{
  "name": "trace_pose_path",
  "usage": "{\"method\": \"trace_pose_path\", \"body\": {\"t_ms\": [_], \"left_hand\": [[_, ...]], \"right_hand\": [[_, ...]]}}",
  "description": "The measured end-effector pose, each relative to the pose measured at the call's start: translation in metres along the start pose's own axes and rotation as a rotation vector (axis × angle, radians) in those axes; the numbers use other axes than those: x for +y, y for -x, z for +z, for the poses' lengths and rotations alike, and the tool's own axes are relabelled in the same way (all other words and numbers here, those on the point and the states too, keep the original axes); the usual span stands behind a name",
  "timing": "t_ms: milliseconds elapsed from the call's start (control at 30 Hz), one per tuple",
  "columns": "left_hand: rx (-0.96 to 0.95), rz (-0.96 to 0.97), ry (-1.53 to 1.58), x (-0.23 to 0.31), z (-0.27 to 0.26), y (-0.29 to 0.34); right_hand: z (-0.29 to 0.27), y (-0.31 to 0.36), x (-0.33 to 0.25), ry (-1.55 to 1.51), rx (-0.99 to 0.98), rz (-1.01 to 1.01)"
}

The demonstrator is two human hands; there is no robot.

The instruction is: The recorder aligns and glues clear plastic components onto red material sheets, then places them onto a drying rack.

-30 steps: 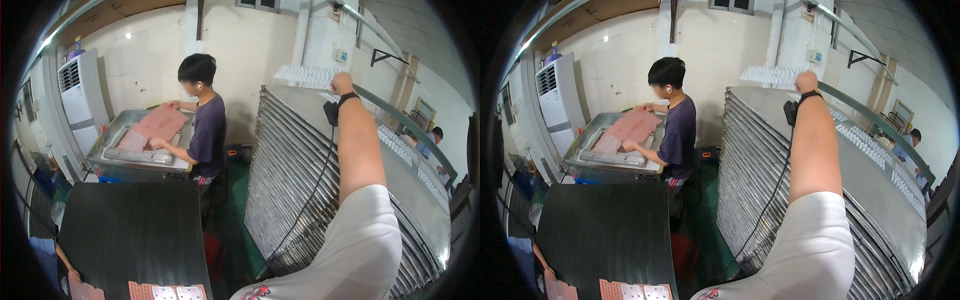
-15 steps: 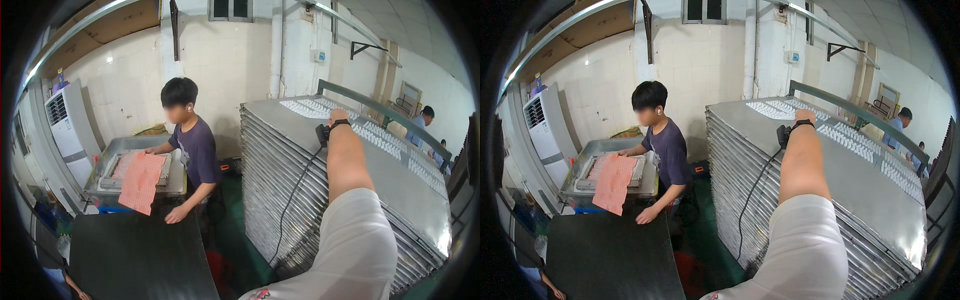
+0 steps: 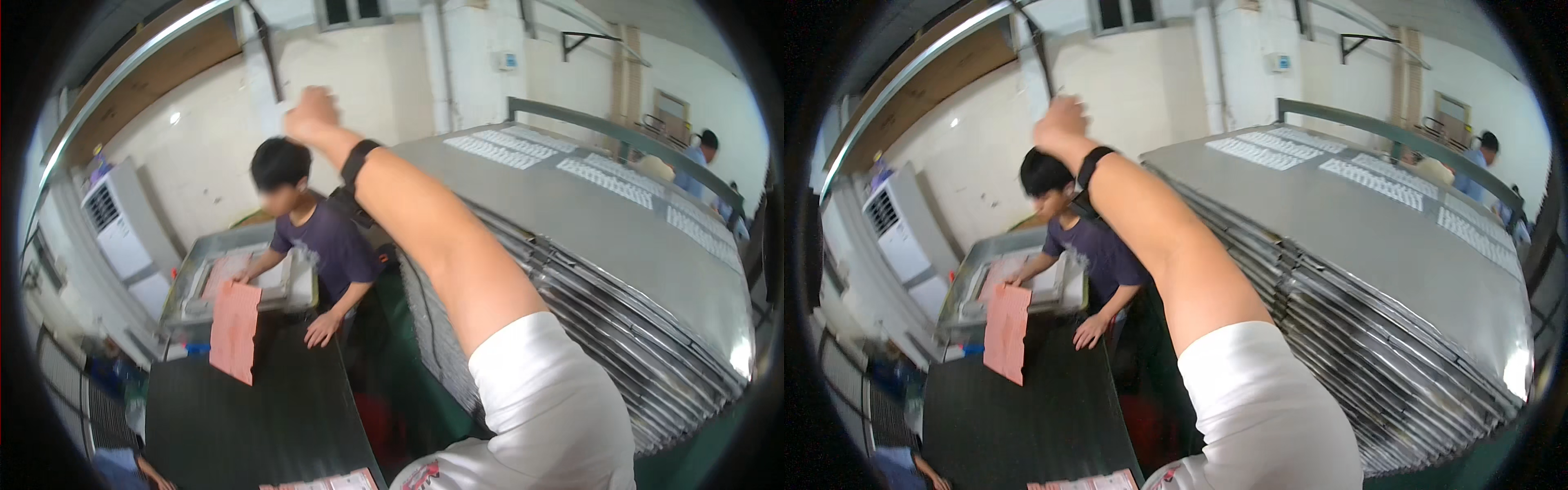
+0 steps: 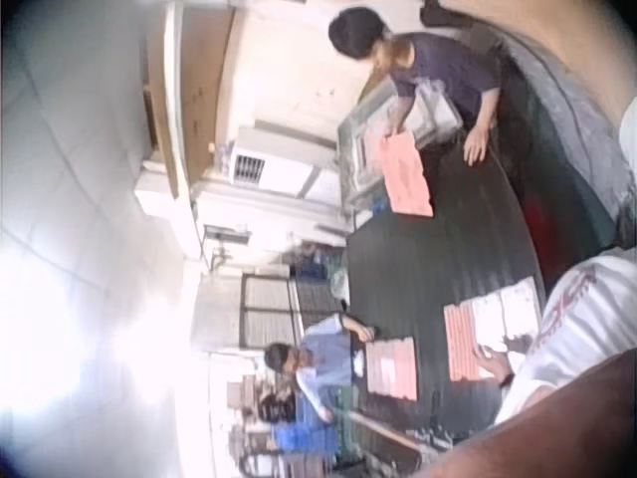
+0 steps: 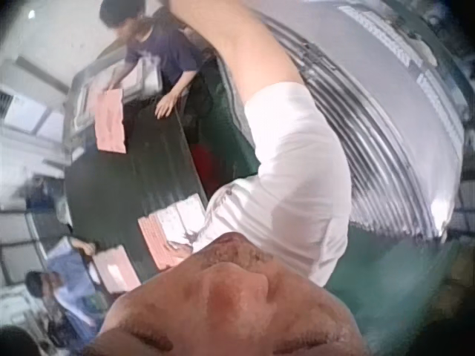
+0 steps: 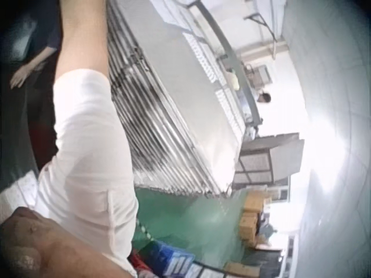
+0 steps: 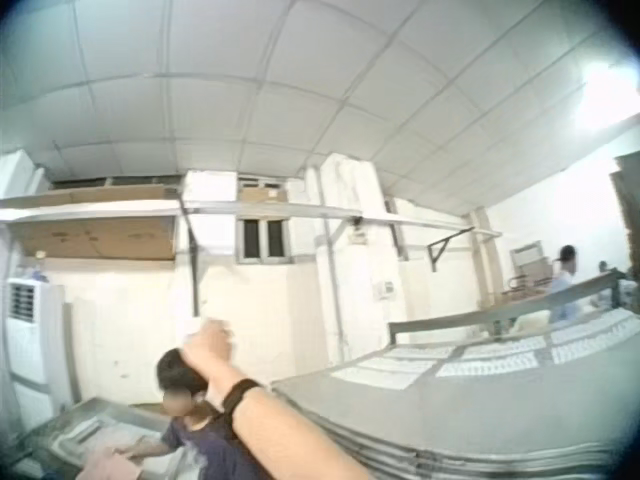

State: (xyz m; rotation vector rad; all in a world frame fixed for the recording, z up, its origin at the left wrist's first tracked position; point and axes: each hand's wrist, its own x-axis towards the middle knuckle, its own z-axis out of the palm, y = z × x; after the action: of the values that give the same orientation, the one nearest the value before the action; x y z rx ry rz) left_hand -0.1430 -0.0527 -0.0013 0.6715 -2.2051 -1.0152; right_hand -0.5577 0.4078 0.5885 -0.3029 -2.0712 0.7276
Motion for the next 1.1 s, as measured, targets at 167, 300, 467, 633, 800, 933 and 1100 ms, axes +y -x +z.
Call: {"method": "trace_pose_path", "body": {"t_ms": [167,300,467,633,800,933,1100], "left_hand": [[-0.042,-0.062,0.264,0.0,-0.036,0.032],[0.056,-0.345,0.049,0.058,-0.079,0.077],[0.456,-0.645,0.027,0.018,-0.109,0.15],[0.5,-0.533,-0.293,-0.007,-0.131,0.214],[0.403,-0.412,-0.526,-0.008,-0.129,0.242],[0.336,-0.44,-0.562,-0.004,-0.129,0.242],[0.316,-0.425,-0.572,-0.001,-0.131,0.238]], "right_hand": [[0.107,0.193,-0.099,-0.405,-0.564,-0.834],[0.151,0.383,-0.084,-0.882,-1.116,-1.124],[0.147,0.615,-0.032,-0.425,-1.831,-1.039],[0.118,0.757,0.002,-0.527,-1.922,-0.834],[0.092,0.801,-0.018,-0.31,-1.692,-0.966],[0.095,0.801,-0.032,-0.194,-1.62,-1.033],[0.107,0.79,-0.043,-0.112,-1.711,-1.121]]}}
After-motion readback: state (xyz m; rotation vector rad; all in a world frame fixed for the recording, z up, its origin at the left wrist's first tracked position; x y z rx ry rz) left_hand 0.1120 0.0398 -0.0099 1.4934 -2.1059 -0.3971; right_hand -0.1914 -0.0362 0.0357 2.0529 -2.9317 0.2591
